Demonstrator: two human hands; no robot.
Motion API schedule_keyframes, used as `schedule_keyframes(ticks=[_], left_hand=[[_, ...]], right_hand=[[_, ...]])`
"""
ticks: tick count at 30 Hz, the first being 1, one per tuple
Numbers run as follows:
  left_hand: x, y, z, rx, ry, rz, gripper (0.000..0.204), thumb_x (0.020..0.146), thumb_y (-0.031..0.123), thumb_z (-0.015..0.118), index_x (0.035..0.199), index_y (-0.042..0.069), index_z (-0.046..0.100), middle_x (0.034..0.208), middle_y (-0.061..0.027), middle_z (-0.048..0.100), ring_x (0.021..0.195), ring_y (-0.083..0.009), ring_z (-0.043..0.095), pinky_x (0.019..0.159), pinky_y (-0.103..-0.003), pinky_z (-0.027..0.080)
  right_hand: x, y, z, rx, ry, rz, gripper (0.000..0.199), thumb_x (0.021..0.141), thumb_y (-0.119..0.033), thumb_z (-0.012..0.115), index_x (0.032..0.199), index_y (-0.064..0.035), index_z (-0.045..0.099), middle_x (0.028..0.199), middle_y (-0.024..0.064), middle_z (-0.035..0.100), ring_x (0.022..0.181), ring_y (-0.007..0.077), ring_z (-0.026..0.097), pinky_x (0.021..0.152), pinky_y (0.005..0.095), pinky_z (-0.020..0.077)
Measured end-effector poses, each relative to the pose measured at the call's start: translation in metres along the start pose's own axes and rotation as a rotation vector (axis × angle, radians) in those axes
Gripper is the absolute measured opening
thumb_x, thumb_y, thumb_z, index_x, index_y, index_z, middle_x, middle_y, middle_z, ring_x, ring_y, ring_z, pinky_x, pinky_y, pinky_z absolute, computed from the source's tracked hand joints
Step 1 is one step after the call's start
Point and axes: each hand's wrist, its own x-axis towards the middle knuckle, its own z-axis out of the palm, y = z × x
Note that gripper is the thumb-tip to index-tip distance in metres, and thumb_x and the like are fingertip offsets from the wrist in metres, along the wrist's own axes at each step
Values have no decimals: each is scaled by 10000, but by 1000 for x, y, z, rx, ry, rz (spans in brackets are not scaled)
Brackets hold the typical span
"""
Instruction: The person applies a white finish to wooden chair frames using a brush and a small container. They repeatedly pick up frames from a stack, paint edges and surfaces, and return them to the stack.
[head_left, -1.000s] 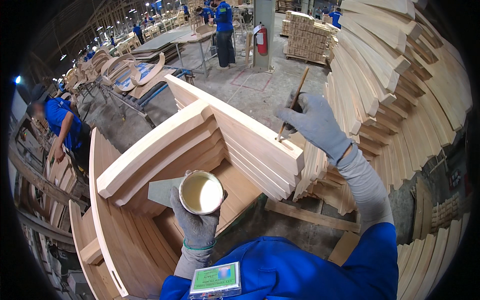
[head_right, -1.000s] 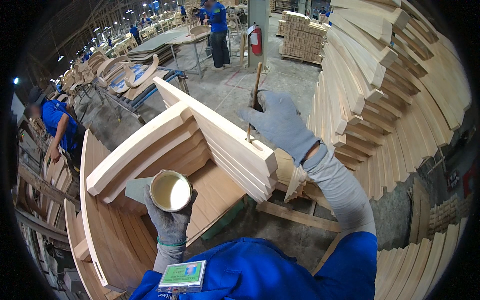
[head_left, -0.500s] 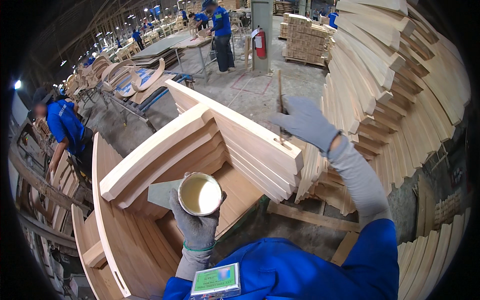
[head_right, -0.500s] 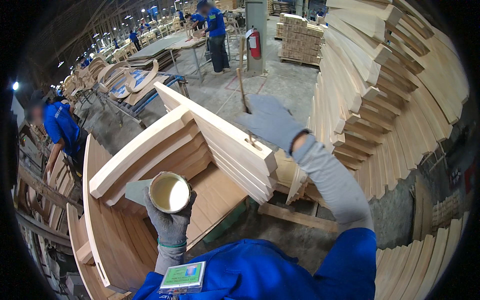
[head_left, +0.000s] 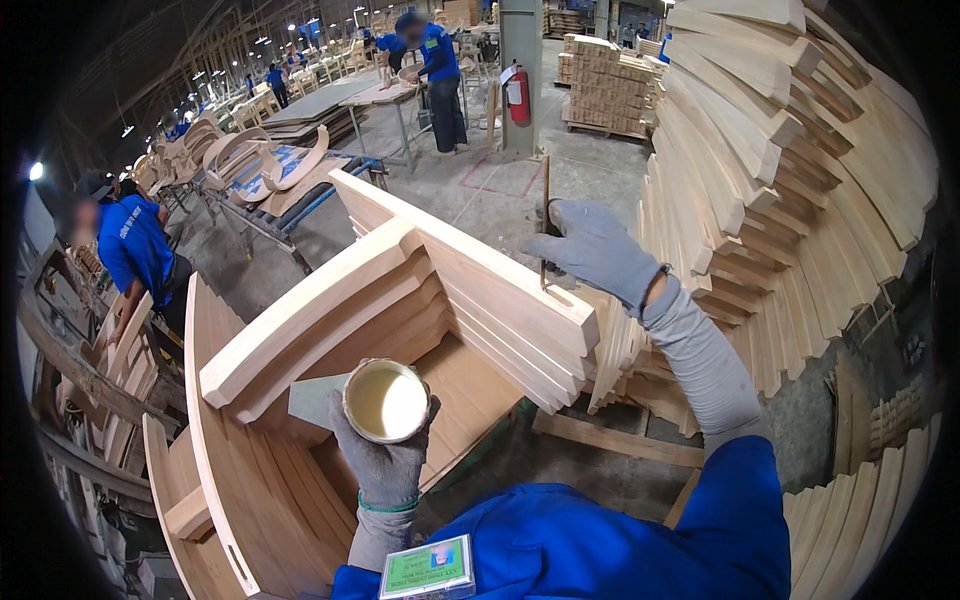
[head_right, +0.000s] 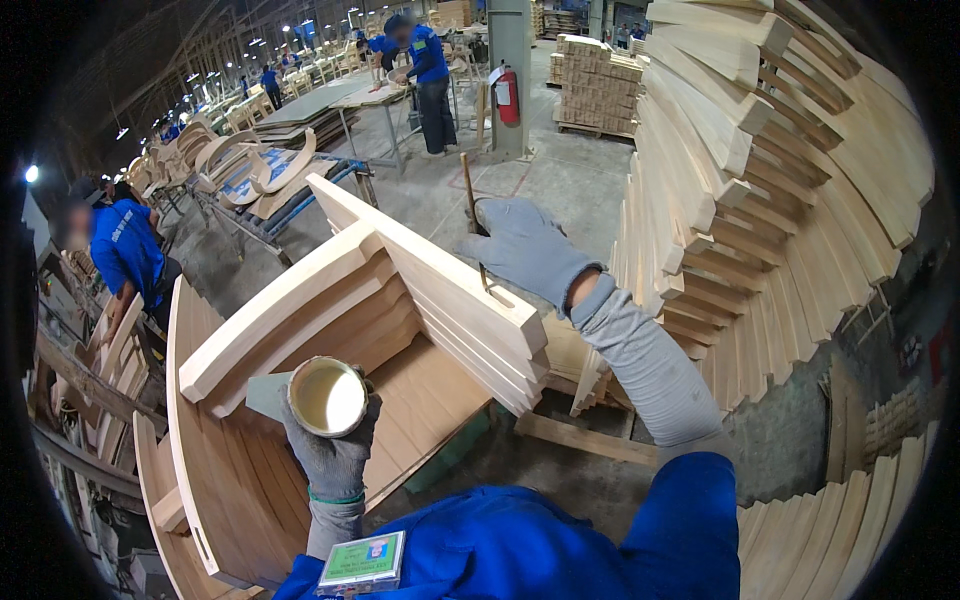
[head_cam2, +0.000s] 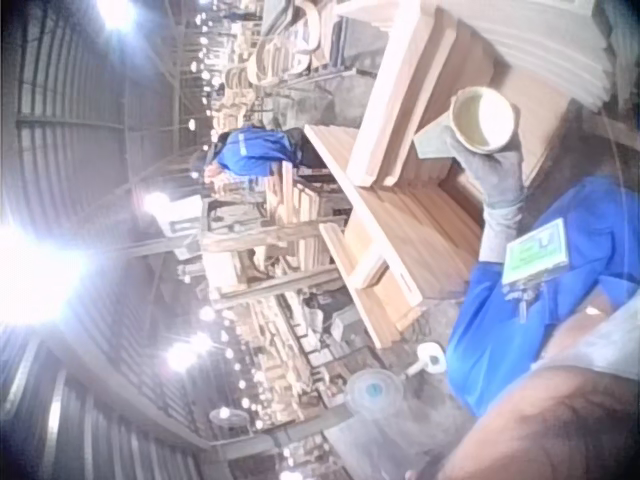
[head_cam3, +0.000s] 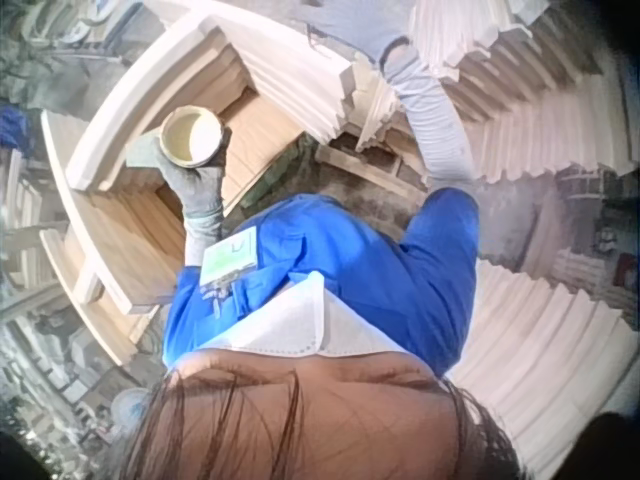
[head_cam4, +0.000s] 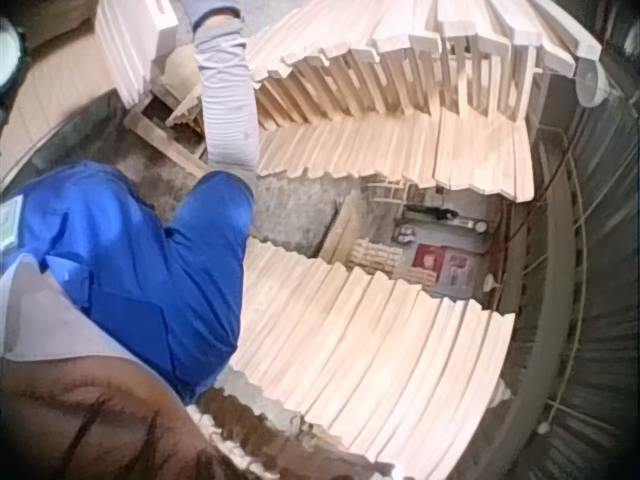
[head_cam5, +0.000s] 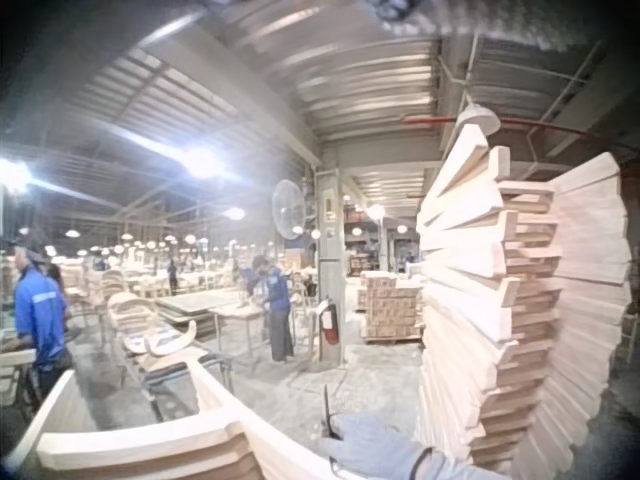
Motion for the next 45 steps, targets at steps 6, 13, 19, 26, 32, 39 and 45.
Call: schedule_keyframes(ticks=[6,13,19,26,32,39,45], left_hand=[[-2,4,-6,-23,20,35,560,913,527,400,1258,88,453,1166,-227,526,1018,-331,561,870,-480,483],[1,-1,1,24,-30,1,553,915,509,401,1258,78,451,1164,-238,519,1040,-345,539,885,-484,474],[40,33,-21,-104,-96,77,476,919,412,435,1240,61,464,1181,-242,492,1080,-355,511,910,-457,467],[100,96,-58,438,-64,683,449,846,164,603,1237,28,428,1200,-163,491,1089,-276,515,931,-431,470],[119,117,-69,57,-69,495,451,914,455,421,1222,136,500,1223,-92,515,1130,-299,485,939,-507,438],[119,114,-68,21,-72,474,515,900,500,437,1258,130,462,1264,-120,475,1140,-329,472,948,-532,427],[165,135,-84,59,-7,522,529,880,507,483,1254,134,459,1248,-130,475,1132,-340,475,917,-551,448]], right_hand=[[-1,-10,-38,503,-298,662,407,781,-373,656,753,29,600,571,140,557,509,245,542,507,357,421],[9,-8,-18,512,-190,572,357,775,-334,645,764,20,600,615,129,571,561,232,550,545,363,430],[-40,-14,-52,729,-128,381,187,746,-218,644,775,-35,622,759,141,557,739,319,554,633,391,434],[-58,-20,-102,545,-305,255,184,755,-209,654,880,-75,669,797,110,565,733,257,569,621,340,442],[-84,-27,-82,892,-169,707,338,889,-198,561,1171,-12,574,995,142,637,909,229,623,805,303,490],[-85,-54,-20,890,-308,861,574,733,-308,736,1120,69,541,943,183,642,842,268,634,737,334,497],[-60,-36,24,656,-385,780,454,730,-388,697,838,34,566,713,166,597,639,271,581,596,358,441]])
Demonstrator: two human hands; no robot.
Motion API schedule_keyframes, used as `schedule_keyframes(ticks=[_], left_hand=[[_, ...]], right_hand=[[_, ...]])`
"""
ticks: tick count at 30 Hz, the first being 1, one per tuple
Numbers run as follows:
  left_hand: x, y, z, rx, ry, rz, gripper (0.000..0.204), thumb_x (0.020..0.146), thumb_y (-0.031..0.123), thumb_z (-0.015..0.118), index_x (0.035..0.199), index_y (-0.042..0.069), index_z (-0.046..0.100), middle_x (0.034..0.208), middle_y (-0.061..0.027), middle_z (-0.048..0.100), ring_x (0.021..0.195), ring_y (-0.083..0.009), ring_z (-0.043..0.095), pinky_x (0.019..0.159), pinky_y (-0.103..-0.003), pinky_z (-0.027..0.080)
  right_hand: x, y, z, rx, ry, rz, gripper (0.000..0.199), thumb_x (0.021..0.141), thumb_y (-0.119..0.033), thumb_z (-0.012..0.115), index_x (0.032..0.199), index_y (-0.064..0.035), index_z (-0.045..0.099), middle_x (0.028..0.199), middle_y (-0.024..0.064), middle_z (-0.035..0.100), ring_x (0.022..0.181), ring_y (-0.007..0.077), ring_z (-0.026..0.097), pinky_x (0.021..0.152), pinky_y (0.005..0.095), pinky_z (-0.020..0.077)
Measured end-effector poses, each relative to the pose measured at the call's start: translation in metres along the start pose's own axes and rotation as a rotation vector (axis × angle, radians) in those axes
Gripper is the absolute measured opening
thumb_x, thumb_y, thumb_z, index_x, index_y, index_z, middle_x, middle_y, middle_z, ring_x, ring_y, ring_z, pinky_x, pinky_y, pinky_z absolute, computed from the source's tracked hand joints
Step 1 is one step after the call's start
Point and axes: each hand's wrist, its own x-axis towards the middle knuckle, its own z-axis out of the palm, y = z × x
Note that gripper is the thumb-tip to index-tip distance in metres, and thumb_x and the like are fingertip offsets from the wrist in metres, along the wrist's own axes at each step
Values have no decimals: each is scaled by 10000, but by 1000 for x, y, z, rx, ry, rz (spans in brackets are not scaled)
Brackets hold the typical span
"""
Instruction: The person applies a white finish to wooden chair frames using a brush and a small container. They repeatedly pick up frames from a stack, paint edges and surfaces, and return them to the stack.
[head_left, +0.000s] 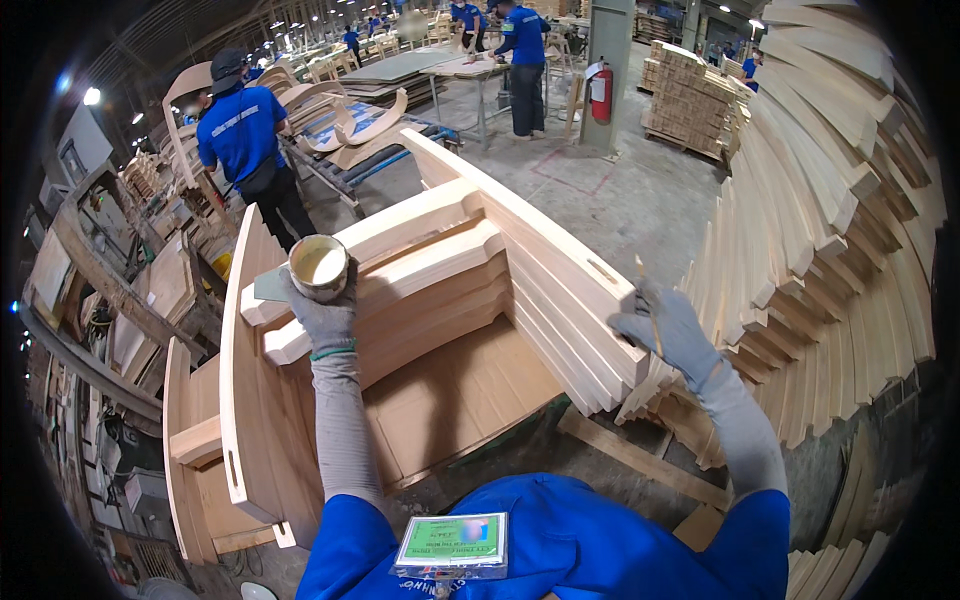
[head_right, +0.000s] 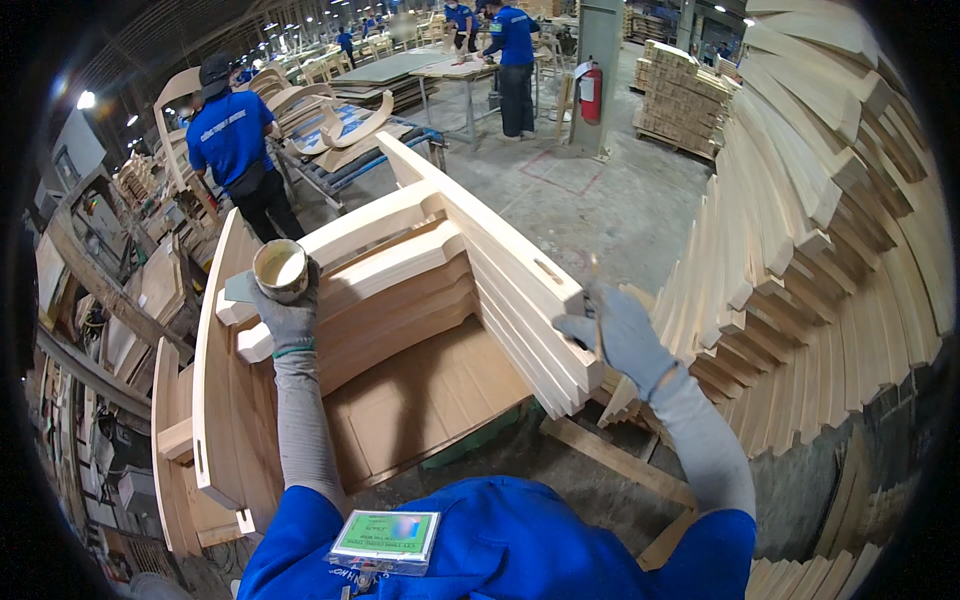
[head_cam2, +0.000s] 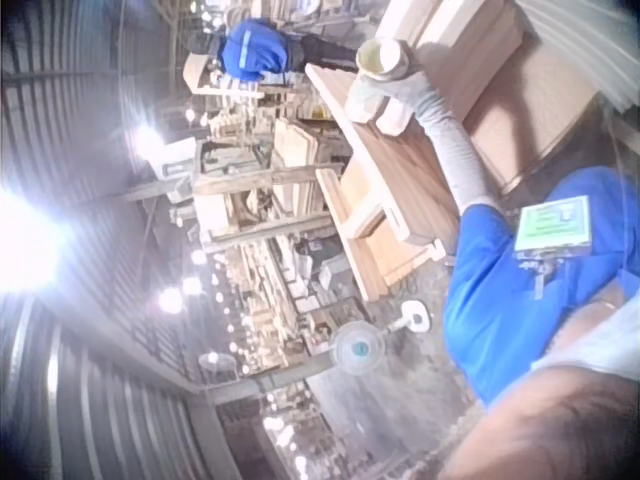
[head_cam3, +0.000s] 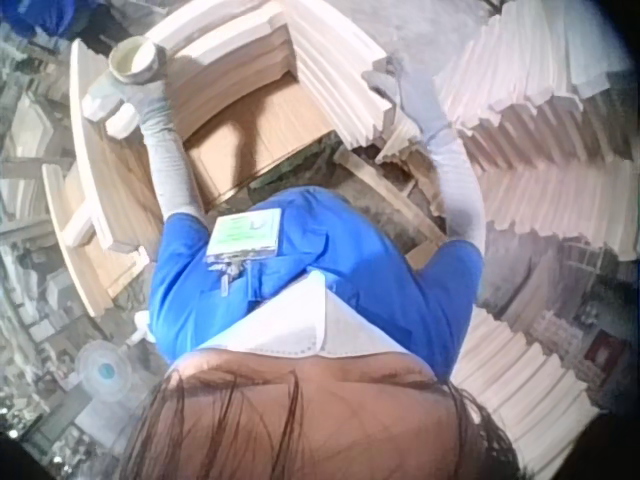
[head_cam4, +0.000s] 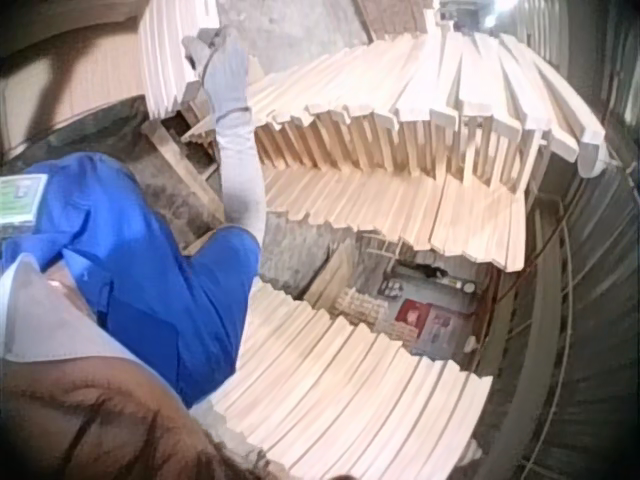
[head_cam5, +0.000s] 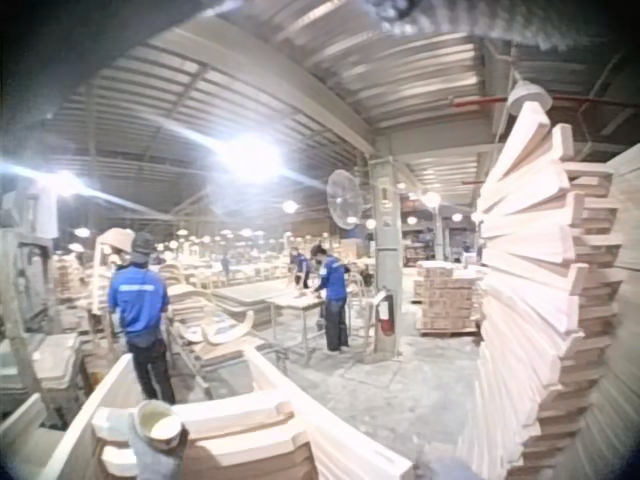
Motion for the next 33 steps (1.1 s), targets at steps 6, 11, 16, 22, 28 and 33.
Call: schedule_keyframes(ticks=[6,11,16,22,28,33], left_hand=[[48,1,1,-18,79,-33,529,861,502,495,1257,153,451,1218,-134,489,1123,-349,482,900,-562,459],[26,-9,23,-6,3,-71,534,869,494,480,1259,131,447,1229,-141,477,1108,-341,490,918,-531,456],[-87,-31,61,-122,-43,-294,460,921,412,436,1220,63,461,1171,-180,501,1066,-335,524,918,-461,471],[-188,-68,66,920,-574,280,703,711,84,763,1279,15,355,1245,-196,484,1156,-280,508,961,-379,426],[-216,-71,85,797,-730,28,541,914,324,495,1323,11,330,1276,-186,479,1168,-268,498,981,-392,421],[-224,-72,91,356,-493,-521,649,938,497,242,1380,22,261,1310,-204,449,1188,-279,478,1001,-379,401]], right_hand=[[47,6,24,-5,31,-143,508,758,-432,677,828,47,523,691,198,548,643,344,552,609,409,429],[47,20,32,410,174,-273,467,833,-342,643,1045,66,557,832,153,611,701,264,568,669,365,467],[-10,-25,-26,618,297,-116,494,969,-358,415,1270,29,475,1058,159,592,825,149,556,736,261,469],[-72,-85,-30,554,279,-1,169,791,15,579,955,58,575,724,81,604,647,119,563,569,230,459],[-88,-85,4,757,141,-153,90,704,32,681,773,9,628,726,102,646,712,162,614,626,284,494],[-85,-99,21,547,18,-224,73,688,-49,711,728,-26,655,685,87,625,668,234,602,641,327,483]])
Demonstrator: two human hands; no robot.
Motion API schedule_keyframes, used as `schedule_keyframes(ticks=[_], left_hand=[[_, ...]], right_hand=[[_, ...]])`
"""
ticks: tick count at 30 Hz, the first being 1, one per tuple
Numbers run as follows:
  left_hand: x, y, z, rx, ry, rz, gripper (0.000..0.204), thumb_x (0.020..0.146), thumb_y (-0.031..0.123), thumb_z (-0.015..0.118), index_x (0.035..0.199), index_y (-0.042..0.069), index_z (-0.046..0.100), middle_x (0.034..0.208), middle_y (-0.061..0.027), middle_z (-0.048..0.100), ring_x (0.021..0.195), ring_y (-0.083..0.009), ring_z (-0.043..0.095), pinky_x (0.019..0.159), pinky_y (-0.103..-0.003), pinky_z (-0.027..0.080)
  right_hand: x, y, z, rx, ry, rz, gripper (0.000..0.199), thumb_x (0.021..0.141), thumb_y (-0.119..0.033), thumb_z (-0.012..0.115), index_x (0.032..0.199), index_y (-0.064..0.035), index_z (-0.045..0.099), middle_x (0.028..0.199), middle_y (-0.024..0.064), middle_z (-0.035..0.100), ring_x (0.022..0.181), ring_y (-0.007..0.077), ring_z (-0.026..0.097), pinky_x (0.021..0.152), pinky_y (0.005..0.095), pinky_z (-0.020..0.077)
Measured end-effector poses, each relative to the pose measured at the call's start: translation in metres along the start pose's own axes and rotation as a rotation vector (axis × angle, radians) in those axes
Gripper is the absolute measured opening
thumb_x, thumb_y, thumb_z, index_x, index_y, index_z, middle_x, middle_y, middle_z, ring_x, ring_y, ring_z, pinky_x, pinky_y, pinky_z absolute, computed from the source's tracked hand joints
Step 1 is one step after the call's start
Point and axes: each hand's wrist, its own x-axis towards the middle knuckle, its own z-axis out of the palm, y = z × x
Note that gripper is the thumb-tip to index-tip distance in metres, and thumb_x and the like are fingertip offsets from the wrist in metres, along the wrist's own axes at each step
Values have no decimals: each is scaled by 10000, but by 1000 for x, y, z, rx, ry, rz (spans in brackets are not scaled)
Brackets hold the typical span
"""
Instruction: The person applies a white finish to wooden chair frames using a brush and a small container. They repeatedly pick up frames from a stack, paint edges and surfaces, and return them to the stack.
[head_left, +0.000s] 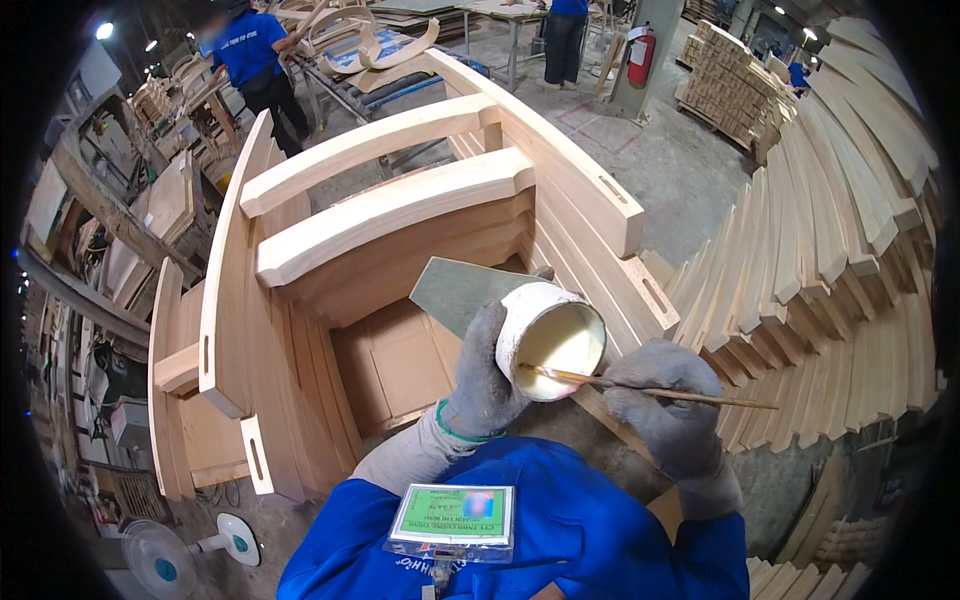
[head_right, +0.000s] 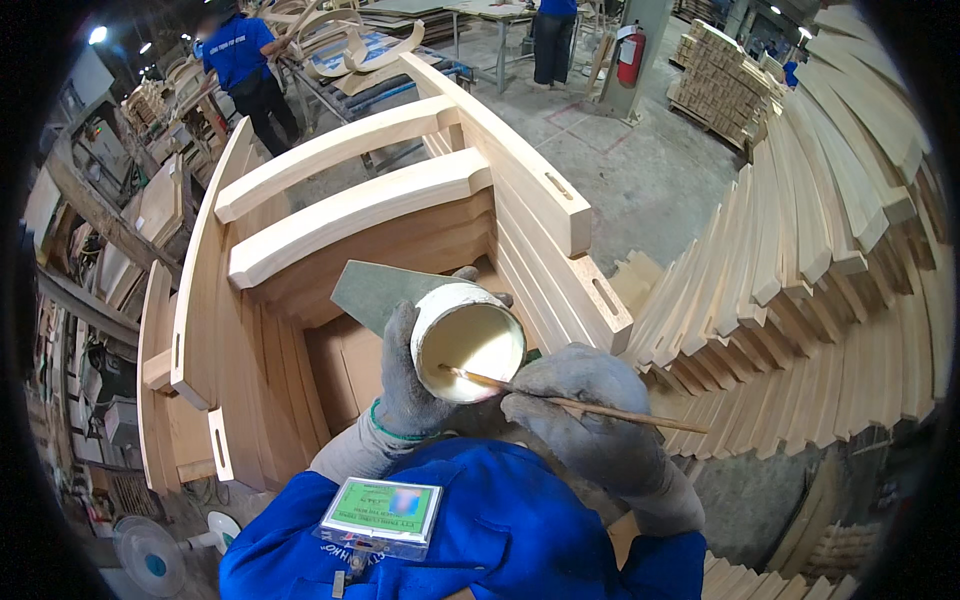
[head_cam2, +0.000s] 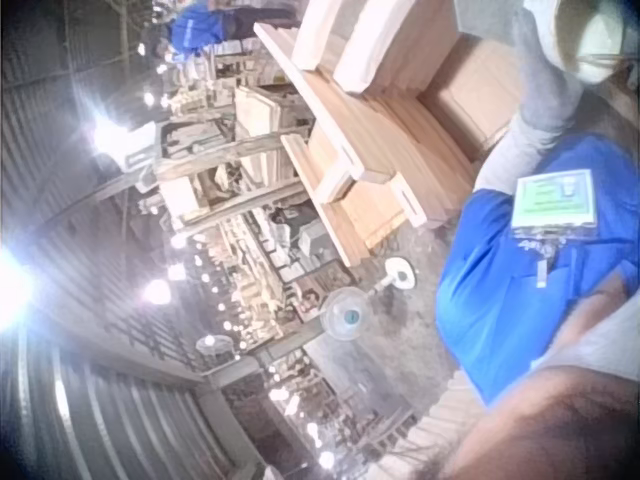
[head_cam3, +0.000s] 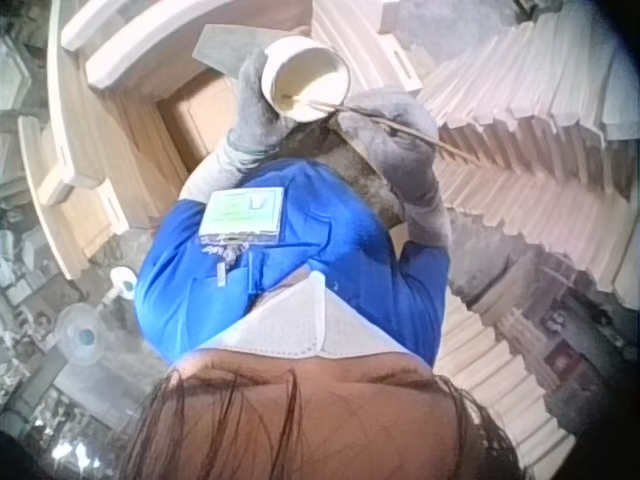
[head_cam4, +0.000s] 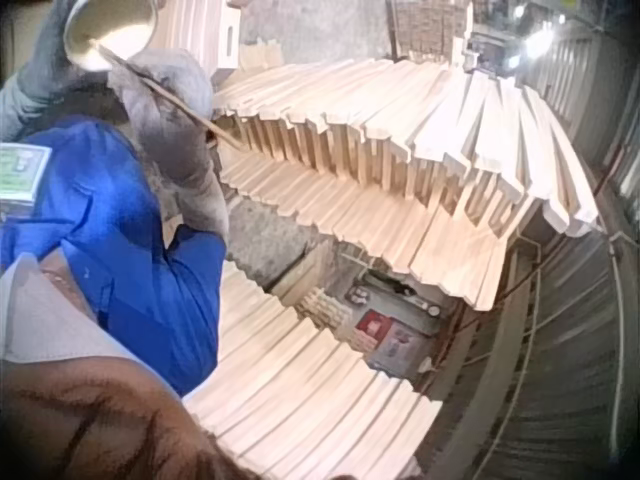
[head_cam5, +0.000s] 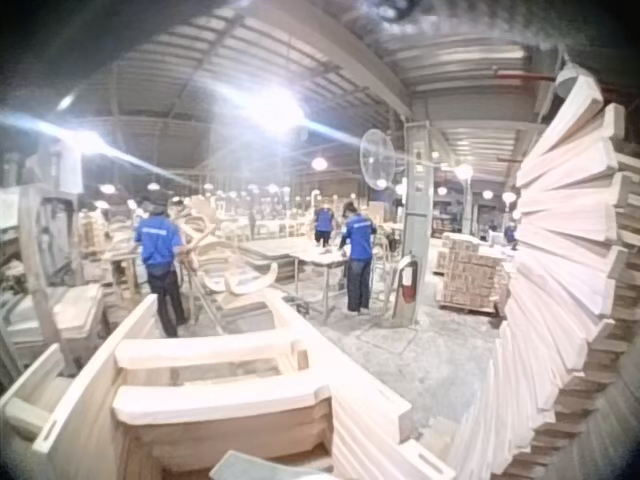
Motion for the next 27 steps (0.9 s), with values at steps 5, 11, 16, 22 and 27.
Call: schedule_keyframes(ticks=[5,11,16,22,27], left_hand=[[-4,-7,-2,-113,49,42,662,943,520,233,1376,21,274,1308,-205,447,1186,-281,480,997,-381,408],[-4,-6,12,24,-1,344,627,962,491,256,1365,12,288,1309,-190,446,1179,-272,485,989,-372,423],[-5,-6,15,-258,90,108,627,961,488,245,1370,15,287,1298,-184,451,1174,-249,490,992,-384,419],[-4,-8,20,-170,159,100,657,934,522,285,1365,26,304,1288,-156,468,1171,-242,493,994,-382,416],[-1,-11,19,-354,193,120,630,915,474,408,1347,28,303,1307,-158,455,1179,-262,487,990,-401,408]], right_hand=[[-18,6,-6,204,185,11,60,692,-12,679,671,-19,623,669,93,621,653,210,600,627,326,485],[-28,32,2,286,245,-160,99,726,80,607,776,3,570,723,115,615,656,187,588,593,299,485],[-33,28,16,269,313,-46,124,751,72,597,827,-12,545,739,116,615,659,195,590,598,302,490],[-40,34,21,189,300,-131,67,766,5,613,788,-30,561,730,107,616,661,230,599,617,335,492],[-45,26,12,-55,74,-180,64,785,-64,628,742,-59,581,734,88,614,645,238,593,604,336,481]])
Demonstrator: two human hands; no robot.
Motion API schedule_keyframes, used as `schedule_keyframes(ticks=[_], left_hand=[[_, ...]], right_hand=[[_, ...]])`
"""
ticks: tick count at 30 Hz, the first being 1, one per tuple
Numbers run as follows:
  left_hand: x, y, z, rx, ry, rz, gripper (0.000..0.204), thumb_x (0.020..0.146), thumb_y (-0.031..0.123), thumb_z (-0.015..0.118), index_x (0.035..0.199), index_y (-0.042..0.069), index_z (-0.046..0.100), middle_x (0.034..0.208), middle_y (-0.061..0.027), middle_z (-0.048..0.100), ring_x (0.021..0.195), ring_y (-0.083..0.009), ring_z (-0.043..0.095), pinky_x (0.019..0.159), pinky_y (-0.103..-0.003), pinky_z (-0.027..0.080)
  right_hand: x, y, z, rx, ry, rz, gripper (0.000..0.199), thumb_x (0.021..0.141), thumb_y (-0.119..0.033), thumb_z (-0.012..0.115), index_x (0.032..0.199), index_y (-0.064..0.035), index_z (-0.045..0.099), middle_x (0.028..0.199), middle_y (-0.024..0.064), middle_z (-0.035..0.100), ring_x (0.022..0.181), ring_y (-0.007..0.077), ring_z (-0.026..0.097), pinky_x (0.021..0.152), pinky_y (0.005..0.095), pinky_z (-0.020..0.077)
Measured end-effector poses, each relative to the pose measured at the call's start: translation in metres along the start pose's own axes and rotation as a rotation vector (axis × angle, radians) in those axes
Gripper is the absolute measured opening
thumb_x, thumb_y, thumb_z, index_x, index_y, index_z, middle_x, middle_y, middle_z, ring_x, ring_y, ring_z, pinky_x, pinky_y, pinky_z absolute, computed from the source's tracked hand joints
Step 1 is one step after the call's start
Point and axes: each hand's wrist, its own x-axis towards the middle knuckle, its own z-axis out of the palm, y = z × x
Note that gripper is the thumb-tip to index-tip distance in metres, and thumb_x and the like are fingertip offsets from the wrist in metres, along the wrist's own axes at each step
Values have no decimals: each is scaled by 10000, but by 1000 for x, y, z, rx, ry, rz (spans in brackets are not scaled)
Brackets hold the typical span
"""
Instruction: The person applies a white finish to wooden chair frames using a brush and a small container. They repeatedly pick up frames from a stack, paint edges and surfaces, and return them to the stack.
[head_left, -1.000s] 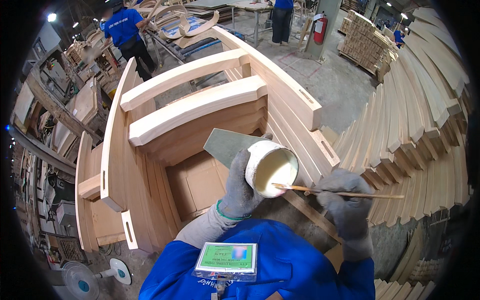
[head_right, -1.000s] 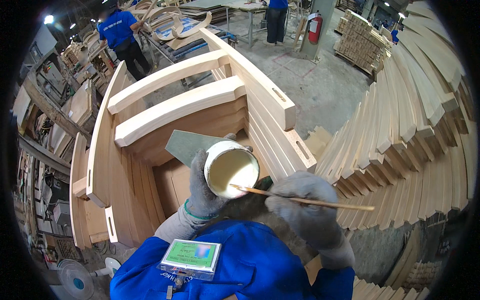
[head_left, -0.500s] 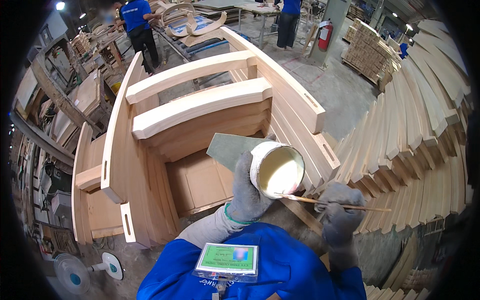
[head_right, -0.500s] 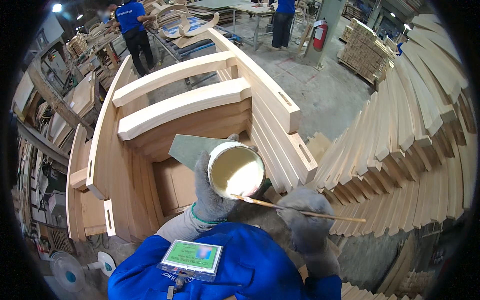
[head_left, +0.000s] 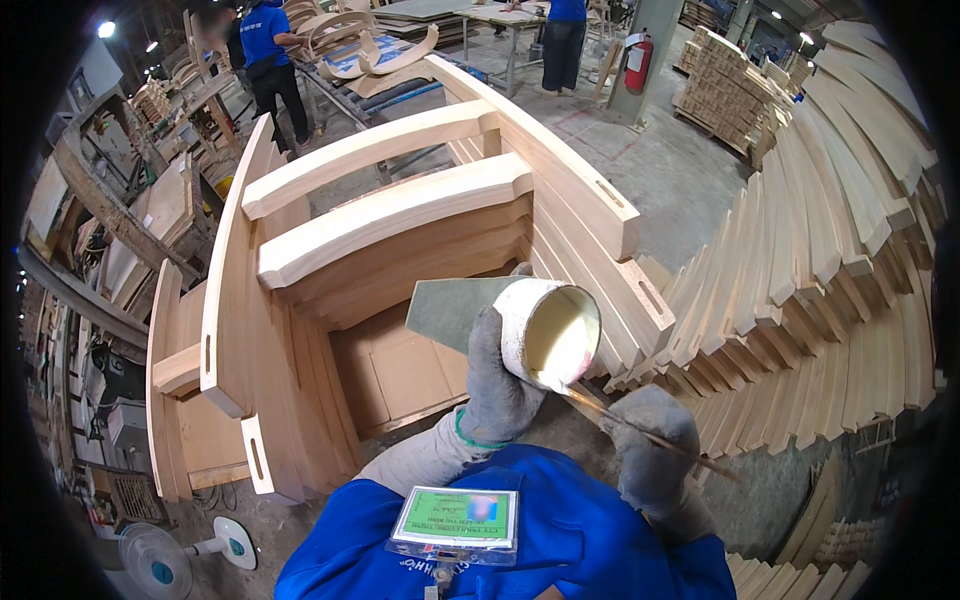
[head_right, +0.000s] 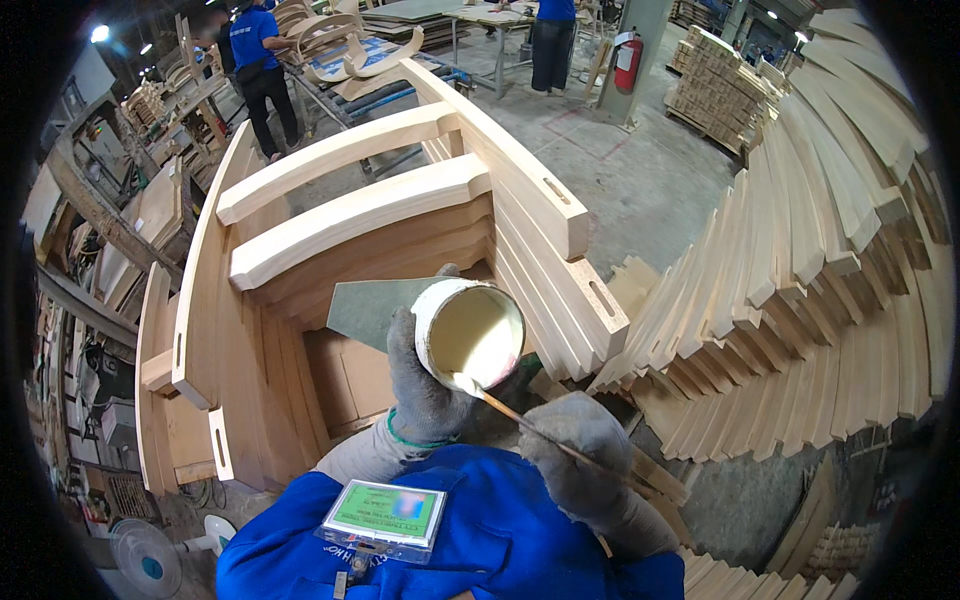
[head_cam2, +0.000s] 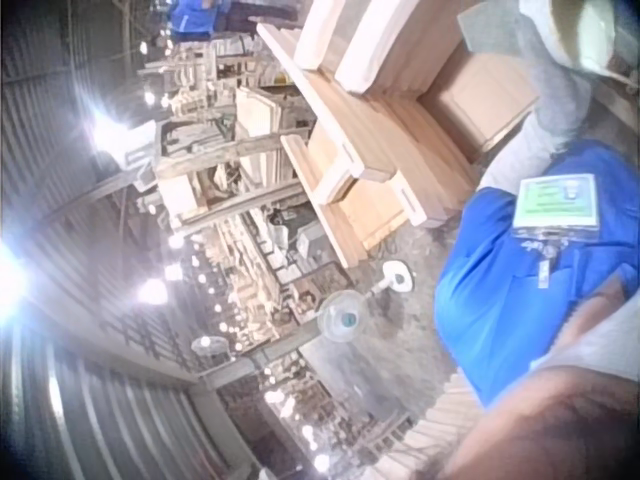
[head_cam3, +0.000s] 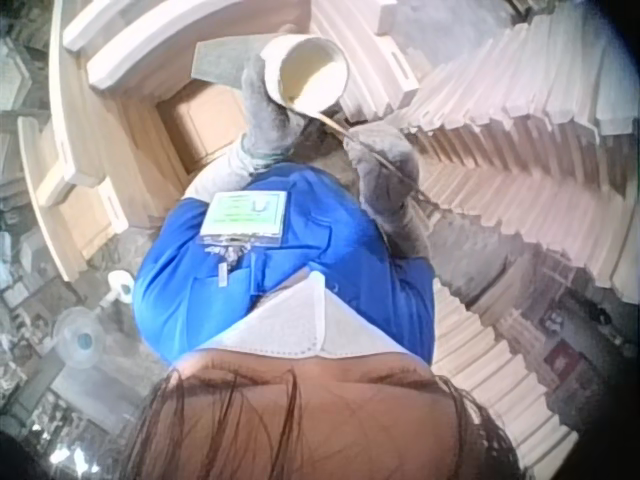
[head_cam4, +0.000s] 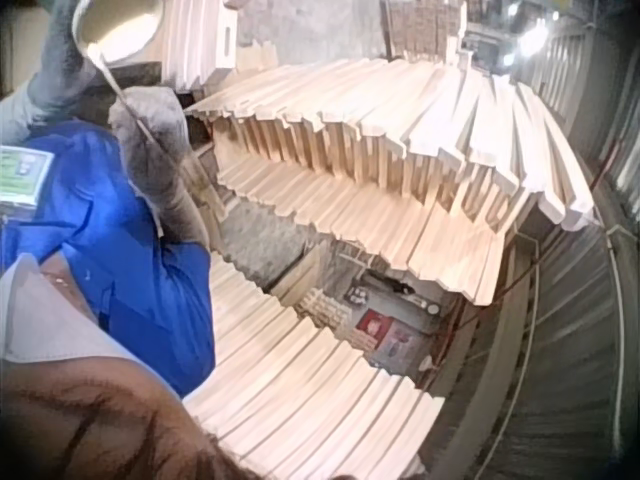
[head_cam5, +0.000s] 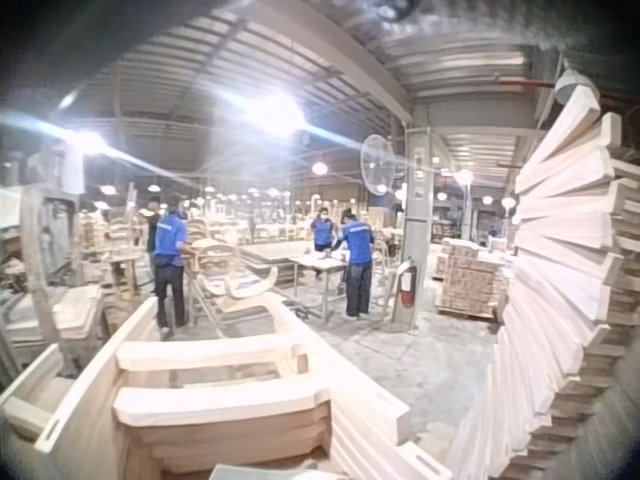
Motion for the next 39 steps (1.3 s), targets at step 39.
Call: schedule_keyframes(ticks=[39], left_hand=[[1,4,-78,915,162,272,533,938,497,338,1283,104,446,1235,-77,505,1129,-284,516,947,-533,427]], right_hand=[[87,68,-77,-373,294,331,292,829,-267,675,729,-17,561,584,12,545,509,51,468,463,211,377]])
